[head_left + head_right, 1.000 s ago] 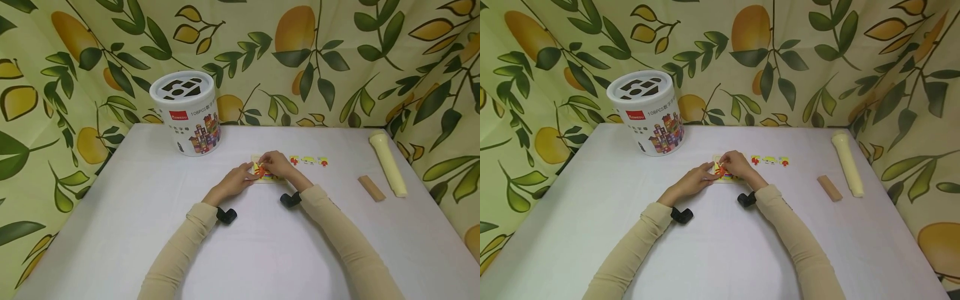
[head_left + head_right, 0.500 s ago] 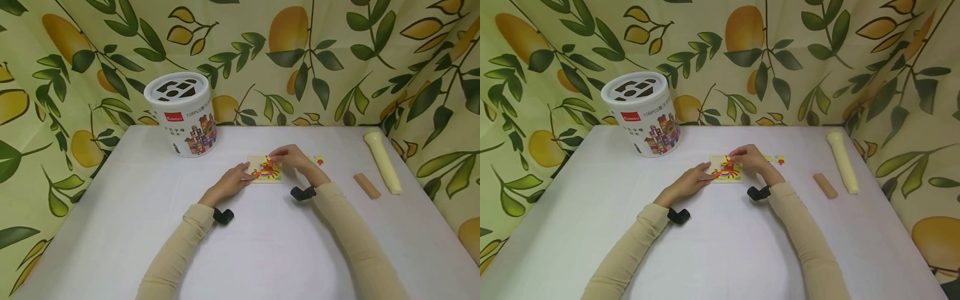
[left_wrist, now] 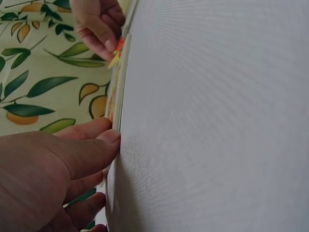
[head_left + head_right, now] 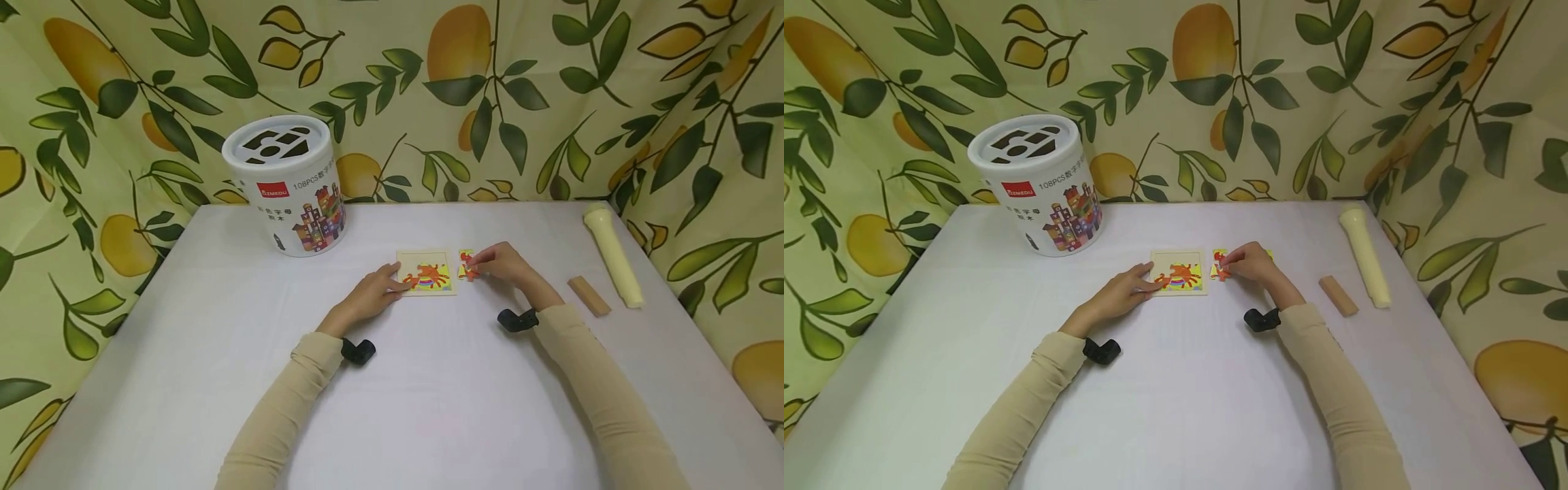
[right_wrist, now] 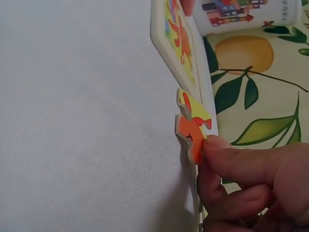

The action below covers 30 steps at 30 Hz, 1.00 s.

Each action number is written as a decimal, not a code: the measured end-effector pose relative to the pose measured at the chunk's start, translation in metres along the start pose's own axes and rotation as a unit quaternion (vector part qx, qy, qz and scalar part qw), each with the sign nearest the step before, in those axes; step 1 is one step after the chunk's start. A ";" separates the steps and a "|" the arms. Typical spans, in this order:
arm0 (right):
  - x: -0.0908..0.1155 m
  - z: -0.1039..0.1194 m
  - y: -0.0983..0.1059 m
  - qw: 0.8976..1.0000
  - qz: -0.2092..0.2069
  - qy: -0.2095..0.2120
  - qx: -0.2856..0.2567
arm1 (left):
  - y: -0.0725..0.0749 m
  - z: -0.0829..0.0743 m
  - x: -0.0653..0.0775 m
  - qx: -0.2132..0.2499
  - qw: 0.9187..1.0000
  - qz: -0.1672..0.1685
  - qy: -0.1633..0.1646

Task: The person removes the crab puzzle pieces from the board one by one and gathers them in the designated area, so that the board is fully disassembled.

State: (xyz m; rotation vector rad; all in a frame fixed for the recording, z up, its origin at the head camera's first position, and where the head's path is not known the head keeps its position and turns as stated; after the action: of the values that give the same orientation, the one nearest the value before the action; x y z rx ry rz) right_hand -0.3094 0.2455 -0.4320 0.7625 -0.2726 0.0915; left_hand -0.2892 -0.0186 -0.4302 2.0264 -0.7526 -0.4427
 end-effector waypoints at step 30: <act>-0.015 0.067 -0.061 0.995 -0.016 0.090 0.037 | 0.000 0.003 -0.001 -0.003 1.000 -0.005 0.003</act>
State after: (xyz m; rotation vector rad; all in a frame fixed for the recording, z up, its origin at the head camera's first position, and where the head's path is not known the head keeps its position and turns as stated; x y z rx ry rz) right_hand -0.3270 0.1552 -0.4308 0.8267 -0.0868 0.1400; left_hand -0.2913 -0.0195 -0.4318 2.0261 -0.7375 -0.4437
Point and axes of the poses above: each hand's wrist, its own x-axis away from the middle knuckle, its own y-axis out of the back of the hand, z = x × y, the point moved 4 cm from there along -x, towards the middle knuckle, and after that the axes turned 1 degree about -z, right-handed, at the moved point
